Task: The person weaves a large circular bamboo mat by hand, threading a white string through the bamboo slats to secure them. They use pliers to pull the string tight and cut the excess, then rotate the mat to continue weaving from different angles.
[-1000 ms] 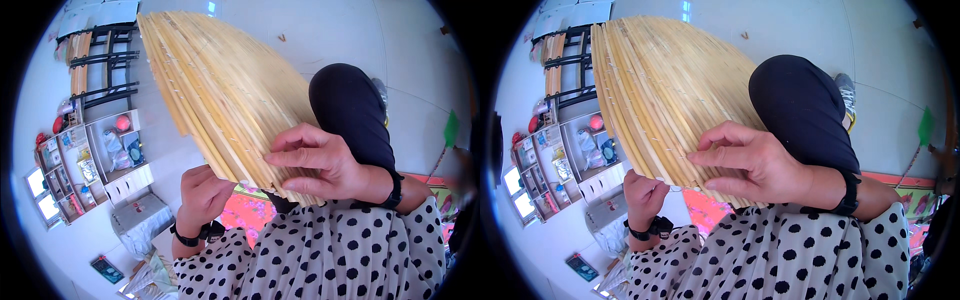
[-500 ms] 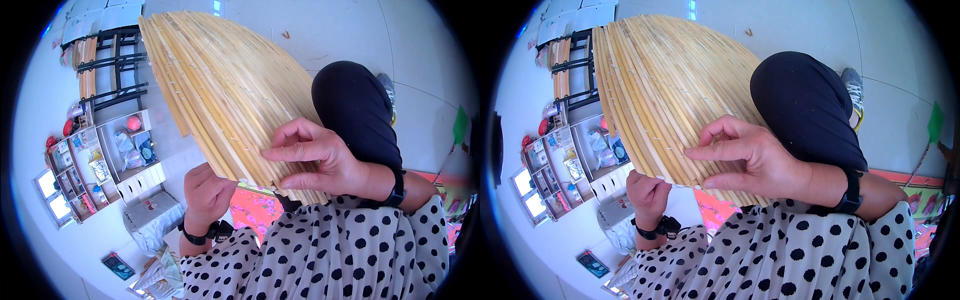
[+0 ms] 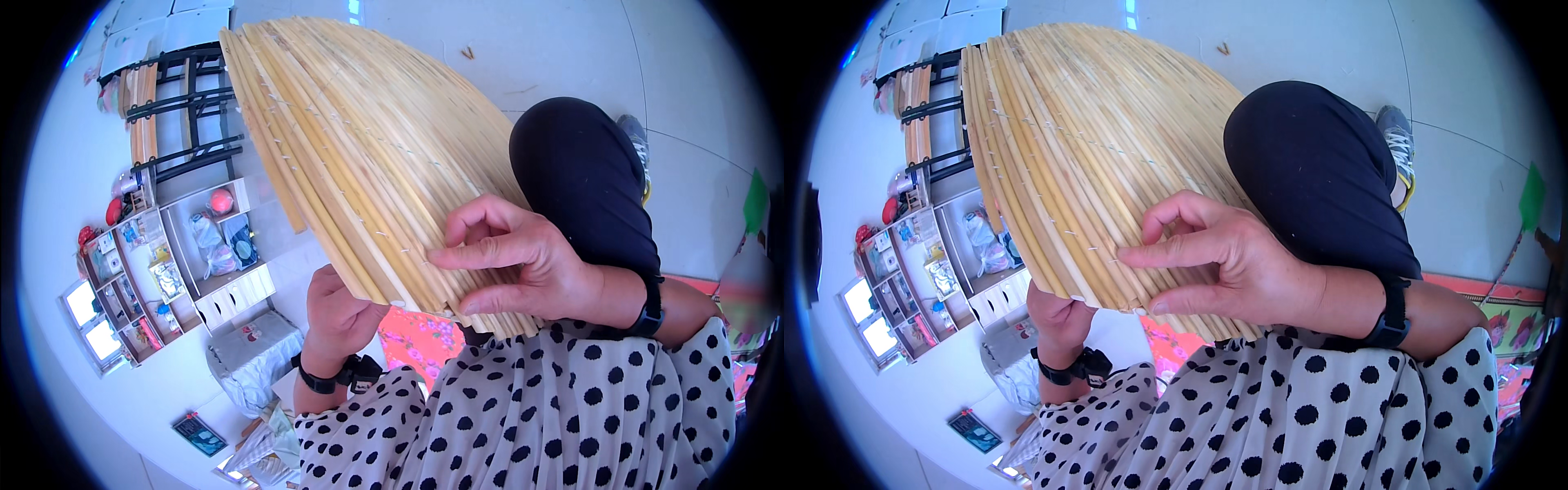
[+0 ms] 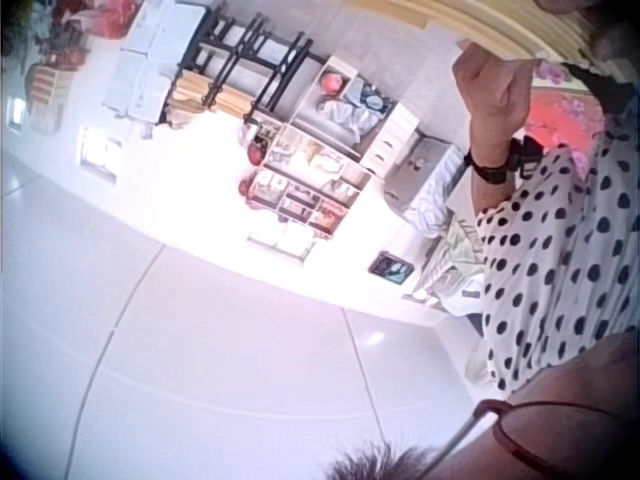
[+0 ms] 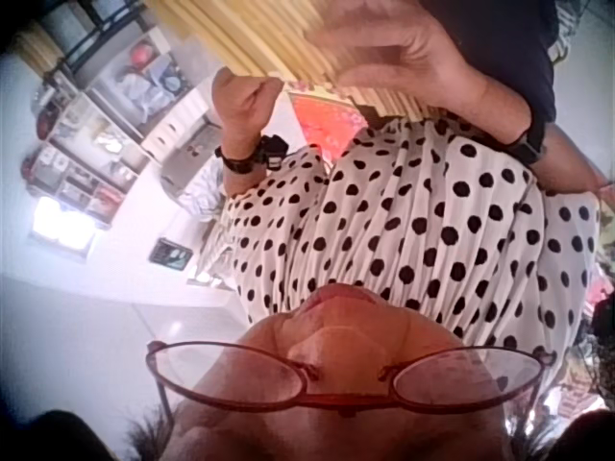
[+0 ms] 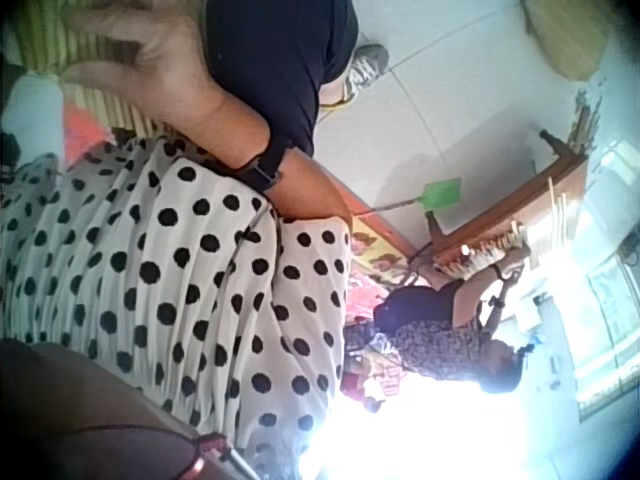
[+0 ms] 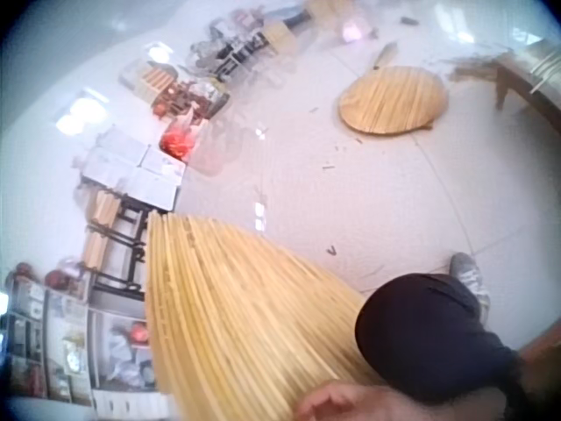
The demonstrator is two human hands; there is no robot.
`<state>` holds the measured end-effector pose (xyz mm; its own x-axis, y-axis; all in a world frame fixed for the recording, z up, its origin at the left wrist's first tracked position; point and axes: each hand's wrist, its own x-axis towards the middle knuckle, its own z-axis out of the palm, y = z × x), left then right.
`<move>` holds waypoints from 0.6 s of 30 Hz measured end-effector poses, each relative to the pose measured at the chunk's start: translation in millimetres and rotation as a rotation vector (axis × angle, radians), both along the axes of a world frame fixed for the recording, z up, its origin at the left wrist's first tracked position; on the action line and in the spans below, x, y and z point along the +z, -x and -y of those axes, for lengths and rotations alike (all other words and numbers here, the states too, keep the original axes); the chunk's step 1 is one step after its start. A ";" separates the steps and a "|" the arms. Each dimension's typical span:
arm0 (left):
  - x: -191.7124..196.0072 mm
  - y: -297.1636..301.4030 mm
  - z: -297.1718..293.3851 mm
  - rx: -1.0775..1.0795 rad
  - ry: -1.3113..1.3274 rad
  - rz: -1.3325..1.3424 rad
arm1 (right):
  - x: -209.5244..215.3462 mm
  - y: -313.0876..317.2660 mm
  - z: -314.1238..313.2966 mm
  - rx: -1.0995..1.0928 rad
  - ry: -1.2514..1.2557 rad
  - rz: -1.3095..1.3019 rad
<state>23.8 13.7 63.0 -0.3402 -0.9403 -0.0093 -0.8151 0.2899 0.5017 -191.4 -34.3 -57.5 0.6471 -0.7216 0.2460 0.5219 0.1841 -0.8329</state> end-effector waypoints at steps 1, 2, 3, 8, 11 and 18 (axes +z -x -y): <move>-0.2 0.0 0.2 0.006 -0.026 -0.033 | 0.2 0.7 -0.3 0.012 -0.013 -0.003; -0.2 0.0 0.3 0.013 -0.051 -0.065 | 0.8 1.7 -0.8 0.024 -0.027 -0.005; 0.1 0.3 0.5 0.021 -0.077 -0.096 | 1.1 2.5 -1.1 0.037 -0.040 -0.006; 6.2 5.6 -4.1 0.074 -0.150 -0.114 | 3.2 1.9 -4.4 0.038 -0.053 0.039; -15.0 -8.1 9.7 -0.021 -0.157 -0.126 | -5.1 1.0 -1.3 -0.036 -0.020 -0.029; 9.1 7.5 10.5 0.035 -0.188 -0.050 | 6.6 8.2 -2.2 -0.084 0.066 -0.074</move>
